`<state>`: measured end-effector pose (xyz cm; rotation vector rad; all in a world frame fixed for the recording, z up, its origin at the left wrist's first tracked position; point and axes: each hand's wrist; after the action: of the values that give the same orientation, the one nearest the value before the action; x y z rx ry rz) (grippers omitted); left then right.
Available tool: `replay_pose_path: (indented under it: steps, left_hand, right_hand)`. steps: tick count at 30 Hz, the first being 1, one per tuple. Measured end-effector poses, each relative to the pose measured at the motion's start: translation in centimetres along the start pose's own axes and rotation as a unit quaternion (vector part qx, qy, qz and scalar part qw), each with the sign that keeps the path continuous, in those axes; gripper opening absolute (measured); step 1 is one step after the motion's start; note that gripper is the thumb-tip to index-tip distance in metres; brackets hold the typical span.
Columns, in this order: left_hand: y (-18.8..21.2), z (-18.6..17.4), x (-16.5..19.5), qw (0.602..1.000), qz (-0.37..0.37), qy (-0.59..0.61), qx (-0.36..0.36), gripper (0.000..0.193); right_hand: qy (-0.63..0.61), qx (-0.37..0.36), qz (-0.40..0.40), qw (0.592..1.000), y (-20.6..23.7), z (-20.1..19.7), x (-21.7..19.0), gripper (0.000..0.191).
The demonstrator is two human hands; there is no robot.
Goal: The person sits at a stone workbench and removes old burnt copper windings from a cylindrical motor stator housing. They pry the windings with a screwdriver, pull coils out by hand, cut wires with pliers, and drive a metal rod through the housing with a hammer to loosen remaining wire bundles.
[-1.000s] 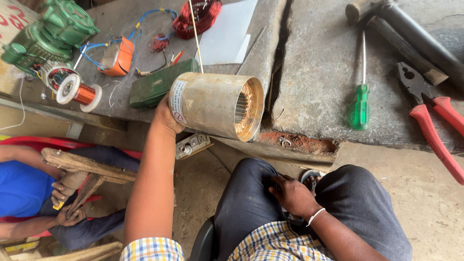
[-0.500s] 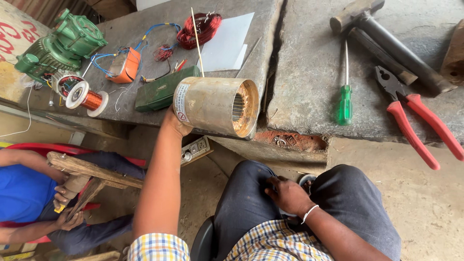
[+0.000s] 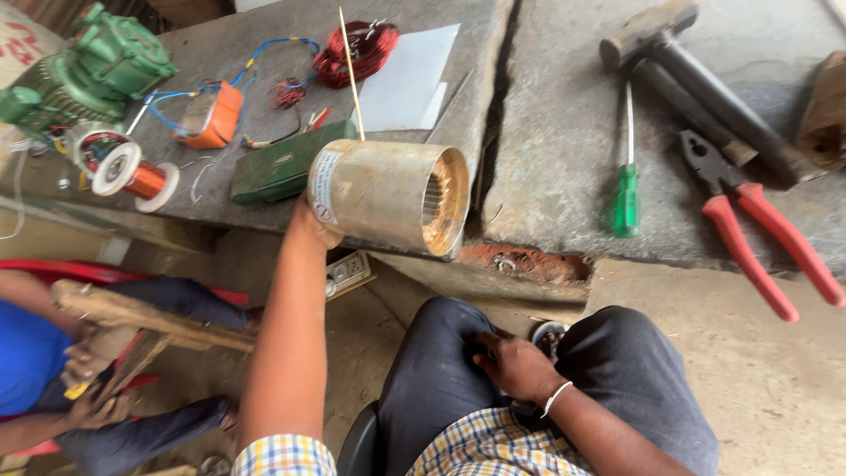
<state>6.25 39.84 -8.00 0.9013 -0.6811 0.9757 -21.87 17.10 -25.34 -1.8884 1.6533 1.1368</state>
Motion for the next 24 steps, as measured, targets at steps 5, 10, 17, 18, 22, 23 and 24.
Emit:
replay_pose_path:
  steps: [5,10,17,18,22,23,24]
  left_hand:
    - [1.1,2.0,0.6,0.999,0.007,-0.037,0.012,0.039]
    - [1.0,2.0,0.4,0.999,-0.003,-0.051,0.013,0.039]
    - [-2.1,-0.9,-1.7,0.996,0.012,-0.052,0.07,0.037]
    - [-2.4,-1.1,-1.9,0.979,-0.047,-0.099,0.17,0.041]
    - [-3.1,-1.2,-2.6,0.984,-0.009,-0.138,0.111,0.03]
    - [-3.1,-1.0,-2.8,0.988,-0.007,-0.119,0.099,0.031]
    - [-3.0,-1.0,-2.9,0.991,-0.004,-0.1,0.086,0.032]
  right_hand:
    - [-0.005,-0.004,0.006,1.0,0.0,-0.1,0.2,0.045]
    - [-0.024,0.021,-0.017,0.999,-0.1,-0.4,0.1,0.043]
    - [-0.001,-0.022,0.041,0.999,-0.3,0.3,-1.4,0.043]
    - [-0.003,-0.043,0.071,0.997,-0.3,0.5,-1.5,0.044]
    - [-0.021,0.023,-0.016,0.999,-0.5,1.5,-1.0,0.038]
    - [-0.042,0.004,0.025,0.999,-0.6,1.6,-0.6,0.038]
    - [-0.062,-0.014,0.066,0.996,-0.8,1.7,-0.1,0.037]
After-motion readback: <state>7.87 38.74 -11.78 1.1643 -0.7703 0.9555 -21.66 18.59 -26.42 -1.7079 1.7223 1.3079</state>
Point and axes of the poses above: each hand's wrist, its own y-axis away from the middle knuckle, its own z-axis out of the palm, x = y × z, and after that the axes turned 1 degree about y, right-handed
